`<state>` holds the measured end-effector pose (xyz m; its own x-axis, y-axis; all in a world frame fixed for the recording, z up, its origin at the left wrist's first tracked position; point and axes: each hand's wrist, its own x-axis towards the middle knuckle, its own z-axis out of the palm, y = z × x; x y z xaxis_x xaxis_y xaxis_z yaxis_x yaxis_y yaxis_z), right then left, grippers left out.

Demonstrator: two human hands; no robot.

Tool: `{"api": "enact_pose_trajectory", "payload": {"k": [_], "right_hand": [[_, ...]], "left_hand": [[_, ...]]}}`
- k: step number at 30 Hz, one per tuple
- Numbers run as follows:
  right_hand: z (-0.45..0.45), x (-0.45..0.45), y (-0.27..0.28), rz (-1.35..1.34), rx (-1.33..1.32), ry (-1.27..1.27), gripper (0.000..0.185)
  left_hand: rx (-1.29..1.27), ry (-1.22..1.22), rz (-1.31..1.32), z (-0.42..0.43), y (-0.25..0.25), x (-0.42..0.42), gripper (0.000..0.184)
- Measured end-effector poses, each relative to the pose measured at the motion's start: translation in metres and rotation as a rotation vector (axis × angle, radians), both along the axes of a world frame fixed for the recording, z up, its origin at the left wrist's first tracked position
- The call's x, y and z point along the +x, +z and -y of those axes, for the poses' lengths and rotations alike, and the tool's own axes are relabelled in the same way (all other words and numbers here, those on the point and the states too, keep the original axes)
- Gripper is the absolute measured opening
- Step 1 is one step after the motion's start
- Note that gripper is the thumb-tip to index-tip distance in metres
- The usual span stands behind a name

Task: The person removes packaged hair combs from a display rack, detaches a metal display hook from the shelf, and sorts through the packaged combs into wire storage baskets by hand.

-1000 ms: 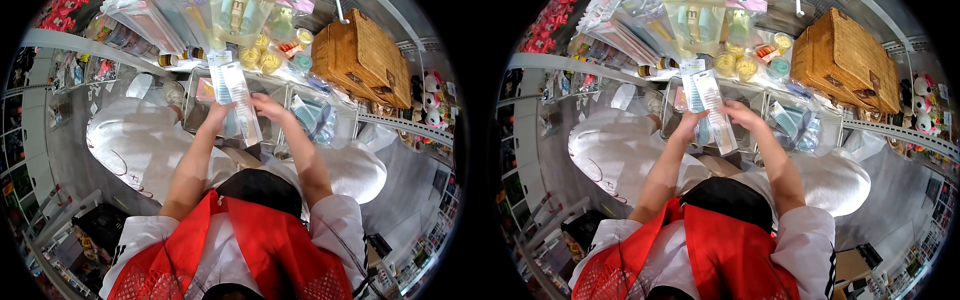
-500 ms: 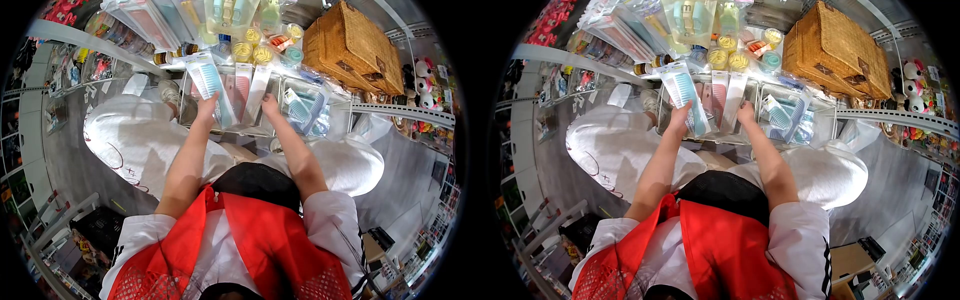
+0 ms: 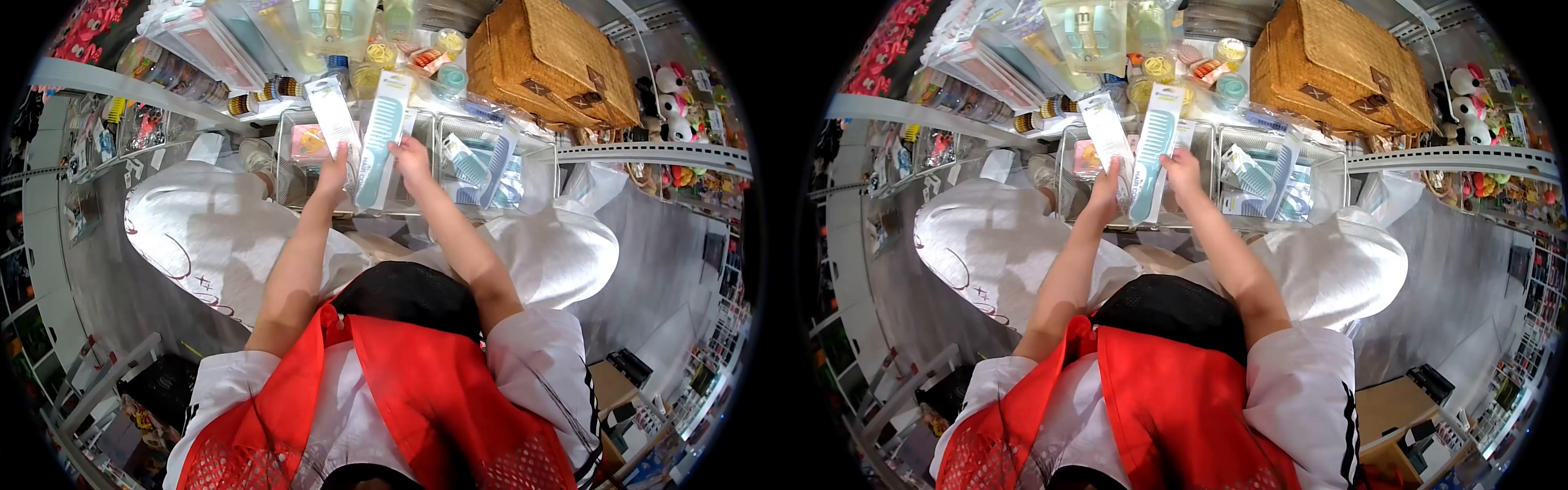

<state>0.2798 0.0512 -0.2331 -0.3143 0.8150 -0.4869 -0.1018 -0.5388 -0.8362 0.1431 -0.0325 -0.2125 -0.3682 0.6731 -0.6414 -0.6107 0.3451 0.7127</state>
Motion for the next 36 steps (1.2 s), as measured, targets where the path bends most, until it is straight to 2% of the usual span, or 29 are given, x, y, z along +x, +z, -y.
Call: {"api": "enact_pose_trajectory", "payload": {"k": [3, 7, 8, 11, 12, 15, 16, 17, 19, 21, 23, 24, 25, 27, 28, 29, 31, 32, 33, 35, 36], "right_hand": [[-0.019, 0.034, 0.057, 0.148, 0.027, 0.000, 0.017], [-0.041, 0.088, 0.080, 0.083, 0.093, -0.002, 0.013], [-0.041, 0.099, 0.081, 0.117, 0.091, -0.004, 0.013], [-0.030, 0.113, 0.067, 0.188, 0.127, -0.012, 0.011], [-0.022, 0.108, 0.065, 0.175, 0.106, -0.004, 0.011], [0.000, 0.082, 0.030, 0.296, 0.153, 0.060, 0.015], [0.003, 0.074, 0.037, 0.336, 0.336, 0.227, 0.015], [0.000, 0.069, 0.025, 0.383, 0.368, 0.207, 0.013], [-0.015, 0.078, 0.019, 0.384, 0.412, -0.058, 0.013], [-0.039, 0.111, 0.033, 1.055, 0.961, -0.426, 0.026], [-0.063, 0.152, 0.027, 1.257, 0.576, -0.581, 0.038], [-0.073, 0.177, 0.013, 1.262, 0.399, -0.520, 0.039], [-0.080, 0.202, -0.010, 1.260, 0.223, -0.456, 0.041], [-0.102, 0.246, -0.066, 0.651, 0.020, -0.504, 0.048], [-0.103, 0.249, -0.066, 0.352, -0.082, -0.509, 0.052], [-0.104, 0.246, -0.068, 0.503, -0.023, -0.368, 0.056], [-0.098, 0.215, -0.018, 0.795, 0.101, -0.073, 0.065], [-0.100, 0.220, -0.085, 0.978, 0.150, -0.228, 0.077], [-0.095, 0.226, -0.119, 0.984, 0.137, -0.191, 0.080], [-0.090, 0.231, -0.155, 0.991, 0.109, -0.123, 0.086], [-0.083, 0.229, -0.155, 0.863, 0.112, -0.138, 0.075]], "left_hand": [[0.077, -0.191, -0.209, -0.006, 0.011, 0.005, 0.035], [0.129, -0.314, -0.379, -0.019, -0.037, 0.008, 0.033], [0.168, -0.333, -0.419, -0.022, -0.047, 0.010, 0.040], [-0.051, -0.091, -0.626, -0.026, -0.050, 0.035, 0.047], [0.071, -0.133, -0.587, -0.026, -0.054, 0.040, 0.051], [0.196, -0.426, 0.130, -0.030, 0.002, 0.061, 0.050], [0.198, -0.552, 0.156, -0.030, 0.002, 0.065, 0.044], [0.227, -0.516, 0.215, -0.031, 0.002, 0.068, 0.042], [0.279, -0.439, 0.327, -0.030, 0.021, 0.070, 0.038], [0.211, -0.364, 0.377, -0.028, 0.027, 0.067, 0.038], [0.186, -0.354, 0.492, -0.028, 0.006, 0.056, 0.038], [0.265, -0.431, 0.623, -0.029, 0.001, 0.048, 0.037], [0.213, -0.402, 0.573, -0.030, 0.002, 0.049, 0.037], [0.113, -0.341, 0.471, -0.031, 0.012, 0.054, 0.038], [0.179, -0.340, 0.480, -0.034, 0.030, 0.061, 0.038], [0.163, -0.332, 0.456, -0.037, 0.034, 0.063, 0.041], [0.238, -0.305, 0.467, -0.040, 0.027, 0.066, 0.042], [0.218, -0.300, 0.481, -0.040, 0.025, 0.066, 0.043], [0.199, -0.296, 0.493, -0.039, 0.025, 0.066, 0.044], [0.200, -0.303, 0.508, -0.036, 0.027, 0.065, 0.045], [0.219, -0.314, 0.510, -0.031, 0.031, 0.064, 0.045]]}}
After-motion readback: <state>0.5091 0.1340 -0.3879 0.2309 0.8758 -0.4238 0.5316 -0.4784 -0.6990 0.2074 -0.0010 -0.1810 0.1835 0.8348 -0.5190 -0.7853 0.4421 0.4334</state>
